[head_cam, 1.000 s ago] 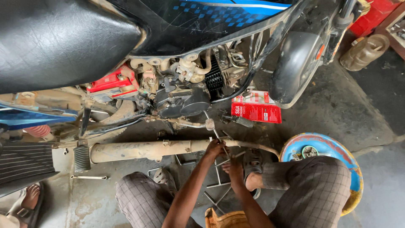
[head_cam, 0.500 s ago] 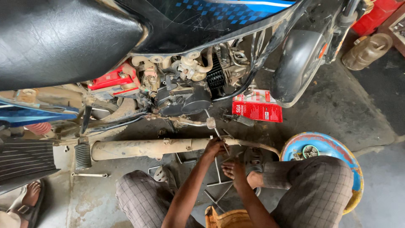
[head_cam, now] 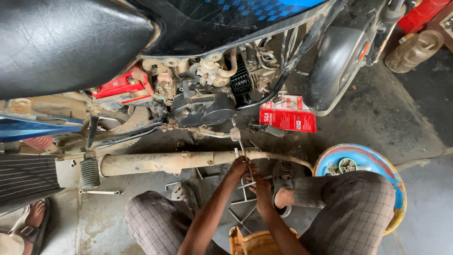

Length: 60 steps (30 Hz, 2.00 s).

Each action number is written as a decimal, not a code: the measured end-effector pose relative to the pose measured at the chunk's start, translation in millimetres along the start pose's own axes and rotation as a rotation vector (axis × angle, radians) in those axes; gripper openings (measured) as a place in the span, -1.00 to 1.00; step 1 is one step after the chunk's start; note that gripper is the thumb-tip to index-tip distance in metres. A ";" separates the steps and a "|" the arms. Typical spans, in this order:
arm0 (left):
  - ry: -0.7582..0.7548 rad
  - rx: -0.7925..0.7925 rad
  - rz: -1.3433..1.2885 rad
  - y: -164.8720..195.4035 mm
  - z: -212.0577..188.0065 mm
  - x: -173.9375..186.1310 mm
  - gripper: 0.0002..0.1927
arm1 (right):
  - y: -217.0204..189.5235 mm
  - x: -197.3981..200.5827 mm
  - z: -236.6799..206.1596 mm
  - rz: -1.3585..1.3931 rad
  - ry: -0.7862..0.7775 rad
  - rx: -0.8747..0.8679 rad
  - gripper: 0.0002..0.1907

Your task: The person uses a T-handle wrench to loosen and tighten a bolt on the motorcycle engine. They repeatedly reposition the wrench and apply torque to the fastener while seated on a low stool.

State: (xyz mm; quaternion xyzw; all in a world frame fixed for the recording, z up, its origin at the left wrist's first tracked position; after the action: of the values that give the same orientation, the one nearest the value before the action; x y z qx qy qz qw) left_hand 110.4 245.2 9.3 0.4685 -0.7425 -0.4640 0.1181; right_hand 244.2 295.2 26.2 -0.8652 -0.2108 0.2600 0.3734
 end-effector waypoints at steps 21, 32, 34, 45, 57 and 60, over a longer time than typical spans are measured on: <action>0.284 -0.484 -0.386 75.3 62.5 89.6 -0.60 | 35.6 -54.0 -40.2 0.384 -0.317 0.090 -0.65; 0.081 -0.435 -0.623 92.5 93.1 77.0 -0.68 | 26.2 -68.5 -11.8 0.148 -0.179 0.213 -0.74; 0.037 -0.460 -0.660 89.1 95.0 79.1 -0.67 | 22.2 -75.5 -7.9 0.108 -0.188 0.288 -0.75; 0.112 -0.323 -0.566 89.3 91.0 84.4 -0.85 | 9.5 -96.3 -16.1 -0.285 -0.036 0.473 -0.74; 0.038 0.121 0.426 12.6 21.3 74.3 -0.77 | -4.8 -98.4 -9.4 0.859 -0.137 -0.698 -0.55; -0.194 0.101 0.365 -4.4 1.2 71.2 -0.86 | -13.2 -95.1 -17.6 0.812 -0.397 -0.693 -0.57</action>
State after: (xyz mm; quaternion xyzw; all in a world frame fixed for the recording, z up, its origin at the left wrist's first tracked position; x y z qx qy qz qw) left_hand 74.3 188.1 -13.4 0.2848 -0.8451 -0.4402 0.1047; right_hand 178.8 240.9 74.2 -0.8834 -0.0006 0.4558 -0.1090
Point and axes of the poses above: each hand's wrist, its own z-axis towards the middle knuckle, its own x-axis out of the back of the hand, y = z × x, the point moved 1 cm from there along z, towards the middle knuckle, and after that the axes turned 9 degrees about z, right-handed, at the moved point
